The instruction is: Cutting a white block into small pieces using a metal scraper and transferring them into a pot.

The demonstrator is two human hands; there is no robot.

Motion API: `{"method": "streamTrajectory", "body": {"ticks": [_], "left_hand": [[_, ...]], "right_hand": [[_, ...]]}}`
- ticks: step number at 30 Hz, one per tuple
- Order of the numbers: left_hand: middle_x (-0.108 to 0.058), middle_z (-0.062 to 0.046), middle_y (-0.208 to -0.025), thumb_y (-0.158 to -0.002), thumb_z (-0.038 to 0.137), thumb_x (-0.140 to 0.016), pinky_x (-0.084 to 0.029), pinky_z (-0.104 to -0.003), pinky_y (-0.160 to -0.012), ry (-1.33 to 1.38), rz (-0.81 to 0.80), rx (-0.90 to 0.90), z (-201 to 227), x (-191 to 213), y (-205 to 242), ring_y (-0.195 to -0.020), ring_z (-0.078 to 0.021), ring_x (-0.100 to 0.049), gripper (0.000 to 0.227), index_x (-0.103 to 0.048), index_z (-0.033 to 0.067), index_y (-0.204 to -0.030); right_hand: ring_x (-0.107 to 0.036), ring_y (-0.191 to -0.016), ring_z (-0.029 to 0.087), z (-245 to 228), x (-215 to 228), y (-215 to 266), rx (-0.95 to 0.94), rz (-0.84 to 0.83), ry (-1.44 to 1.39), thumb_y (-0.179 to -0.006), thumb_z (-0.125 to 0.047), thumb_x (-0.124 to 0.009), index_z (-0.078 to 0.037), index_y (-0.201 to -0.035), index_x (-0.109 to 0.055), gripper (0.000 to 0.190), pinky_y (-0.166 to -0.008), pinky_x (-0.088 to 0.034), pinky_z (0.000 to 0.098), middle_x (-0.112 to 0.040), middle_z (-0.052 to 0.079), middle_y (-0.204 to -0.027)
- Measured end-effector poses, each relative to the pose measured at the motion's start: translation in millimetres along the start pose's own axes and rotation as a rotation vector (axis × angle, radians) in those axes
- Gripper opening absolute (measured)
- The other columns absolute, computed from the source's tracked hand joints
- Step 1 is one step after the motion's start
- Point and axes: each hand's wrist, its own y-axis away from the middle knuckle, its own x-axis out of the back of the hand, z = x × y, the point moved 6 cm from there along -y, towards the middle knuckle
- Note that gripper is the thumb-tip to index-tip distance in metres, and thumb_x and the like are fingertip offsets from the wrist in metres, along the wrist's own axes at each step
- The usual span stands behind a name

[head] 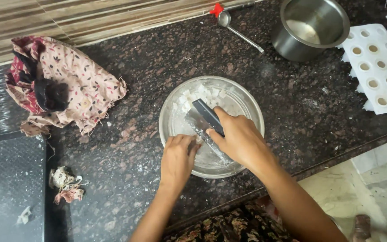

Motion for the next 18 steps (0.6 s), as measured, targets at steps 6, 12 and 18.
{"method": "streamTrajectory", "body": {"ticks": [6,12,18], "left_hand": [[-0.072,-0.013,-0.097,-0.08,0.008,-0.078,-0.051,-0.042,-0.085,0.02,-0.001,0.006,-0.9,0.8,-0.6,-0.092,-0.0342,-0.065,0.022,-0.075,0.003,-0.102],[-0.072,-0.014,-0.096,-0.081,0.009,-0.079,-0.051,-0.043,-0.084,0.042,0.006,0.029,-5.7,1.6,-0.4,-0.091,-0.0351,-0.065,0.018,-0.075,0.0024,-0.097],[-0.064,-0.02,-0.122,-0.099,0.014,-0.053,-0.05,-0.044,-0.1,0.399,0.079,0.241,-11.9,28.3,-32.8,-0.112,-0.0355,-0.064,0.032,-0.056,-0.0018,-0.126]], "right_hand": [[-0.072,-0.057,0.034,-3.6,2.0,-3.0,-0.066,-0.049,0.028,-0.089,-0.028,-0.071,0.002,-0.14,-0.051,0.062,-0.054,-0.056,0.0443,-0.068,0.023,-0.061],[-0.072,-0.063,0.039,-10.3,-0.9,-3.7,0.008,-0.007,0.095,-0.09,-0.026,-0.071,0.001,-0.137,-0.053,0.057,-0.058,-0.056,0.0479,-0.068,0.024,-0.063],[-0.073,-0.067,0.04,-16.5,-6.8,-3.9,0.024,-0.032,0.093,-0.091,-0.023,-0.068,-0.003,-0.126,-0.056,0.042,-0.06,-0.057,0.0487,-0.07,0.022,-0.068]]}}
